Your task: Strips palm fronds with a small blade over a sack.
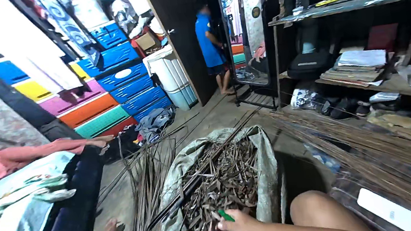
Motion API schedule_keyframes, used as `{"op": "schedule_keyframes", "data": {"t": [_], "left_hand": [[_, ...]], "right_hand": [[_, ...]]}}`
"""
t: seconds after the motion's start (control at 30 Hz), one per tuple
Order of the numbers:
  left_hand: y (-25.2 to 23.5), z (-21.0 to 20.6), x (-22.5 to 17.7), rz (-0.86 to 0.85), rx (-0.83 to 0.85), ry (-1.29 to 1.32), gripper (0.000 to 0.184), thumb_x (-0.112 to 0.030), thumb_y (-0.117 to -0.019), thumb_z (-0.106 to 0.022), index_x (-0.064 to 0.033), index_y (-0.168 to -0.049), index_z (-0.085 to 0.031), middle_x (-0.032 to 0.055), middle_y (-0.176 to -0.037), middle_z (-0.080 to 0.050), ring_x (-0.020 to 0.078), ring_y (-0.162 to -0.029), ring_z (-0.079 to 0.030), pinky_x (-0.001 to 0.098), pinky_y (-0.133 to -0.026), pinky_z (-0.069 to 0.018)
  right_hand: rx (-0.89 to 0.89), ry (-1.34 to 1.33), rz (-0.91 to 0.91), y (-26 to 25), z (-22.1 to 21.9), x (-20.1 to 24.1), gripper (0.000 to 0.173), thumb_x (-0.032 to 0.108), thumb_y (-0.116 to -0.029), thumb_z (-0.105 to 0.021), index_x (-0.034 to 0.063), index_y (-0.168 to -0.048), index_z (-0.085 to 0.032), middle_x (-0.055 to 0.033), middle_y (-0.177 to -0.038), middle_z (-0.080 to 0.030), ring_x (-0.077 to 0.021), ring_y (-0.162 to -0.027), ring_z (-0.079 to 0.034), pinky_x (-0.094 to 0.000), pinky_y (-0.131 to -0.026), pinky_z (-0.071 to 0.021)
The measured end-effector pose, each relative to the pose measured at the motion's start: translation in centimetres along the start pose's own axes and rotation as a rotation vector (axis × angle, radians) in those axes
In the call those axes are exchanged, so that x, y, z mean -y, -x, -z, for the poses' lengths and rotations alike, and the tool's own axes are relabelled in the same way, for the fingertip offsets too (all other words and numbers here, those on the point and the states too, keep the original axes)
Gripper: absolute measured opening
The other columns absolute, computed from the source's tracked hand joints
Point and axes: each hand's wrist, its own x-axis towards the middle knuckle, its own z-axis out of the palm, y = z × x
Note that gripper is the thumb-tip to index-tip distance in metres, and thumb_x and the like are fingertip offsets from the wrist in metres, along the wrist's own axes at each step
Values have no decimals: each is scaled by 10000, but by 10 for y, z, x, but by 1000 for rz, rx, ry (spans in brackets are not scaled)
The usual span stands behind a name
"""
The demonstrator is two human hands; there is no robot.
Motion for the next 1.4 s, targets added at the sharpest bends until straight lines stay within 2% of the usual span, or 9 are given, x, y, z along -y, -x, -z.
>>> {"op": "schedule_keyframes", "data": {"t": [0.1, 0.33, 0.43, 0.53, 0.8, 0.97, 1.07, 1.2, 1.4], "left_hand": [[3, -6, 4, -11, 24, 52, 517, -198, -1102, -323, 27, -1567, -292, 110, -1311, -611, 75, -1044, -643, 287, -919, -543], [4, 2, -2, 62, 117, 356, 525, -273, -1093, -410, -39, -1558, -343, 73, -1233, -688, 102, -941, -706, 272, -788, -597], [5, 8, -10, 110, 156, 478, 486, -406, -1068, -484, -65, -1413, -516, 36, -1139, -726, 119, -963, -715, 294, -812, -607], [4, 15, -17, 175, 143, 644, 612, -492, -1100, -182, -113, -1281, -627, 32, -1081, -735, 122, -880, -710, 279, -737, -594], [-1, 15, -18, 291, -56, 724, 760, -614, -1072, -140, -150, -928, -724, 52, -892, -753, 195, -803, -718, 366, -707, -591], [7, 20, -27, 337, 176, 479, 389, -300, -1121, -316, -161, -1280, -643, -42, -779, -661, 29, -557, -566, 174, -487, -471], [10, 16, -29, 423, 205, 325, 244, -125, -1065, -443, -88, -1107, -680, -114, -555, -449, -36, -392, -348, 122, -366, -291], [5, 15, -21, 430, 180, 211, 281, -133, -1083, -407, -65, -1018, -672, -114, -512, -426, -25, -389, -381, 136, -388, -352], [1, 16, -22, 420, -35, 268, 314, -136, -1094, -350, -76, -915, -602, -79, -490, -413, -2, -365, -377, 150, -364, -348]], "right_hand": [[55, -253, -80, 9, -25, -6, 404, 369, -1093, -506, 48, -1338, -534, -4, -800, -543, -49, -527, -407, -230, -500, -383], [206, -471, -141, 14, -23, -2, 219, 209, -1092, -513, 104, -1280, -472, 48, -707, -484, -22, -469, -384, -188, -454, -379], [204, -415, -127, 20, -23, 6, 157, 170, -1082, -507, 97, -1221, -502, 43, -683, -509, -24, -462, -408, -191, -448, -391], [190, -327, -76, 21, -25, 9, 185, 144, -1079, -477, 52, -1233, -524, -4, -756, -661, -12, -463, -449, -182, -440, -388], [73, -238, -12, 14, -5, 2, 170, 62, -1043, -509, 12, -1150, -632, 19, -682, -578, -28, -460, -432, -198, -442, -394], [-74, -317, 60, -3, 13, -4, 249, 72, -1064, -479, 23, -1280, -592, 18, -679, -550, -27, -419, -382, -194, -402, -374], [-261, -151, 43, -8, 16, 0, 262, 82, -1067, -514, 3, -1309, -577, -27, -774, -538, -66, -524, -437, -241, -489, -406], [-287, 254, 16, -12, 23, 7, 367, 179, -1080, -530, -47, -1369, -539, -263, -1200, -641, -341, -1045, -652, -508, -938, -514], [161, 763, -31, 14, -6, 16, 343, 294, -1062, -512, 8, -1202, -639, -251, -1099, -688, -437, -1074, -666, -645, -908, -497]]}}
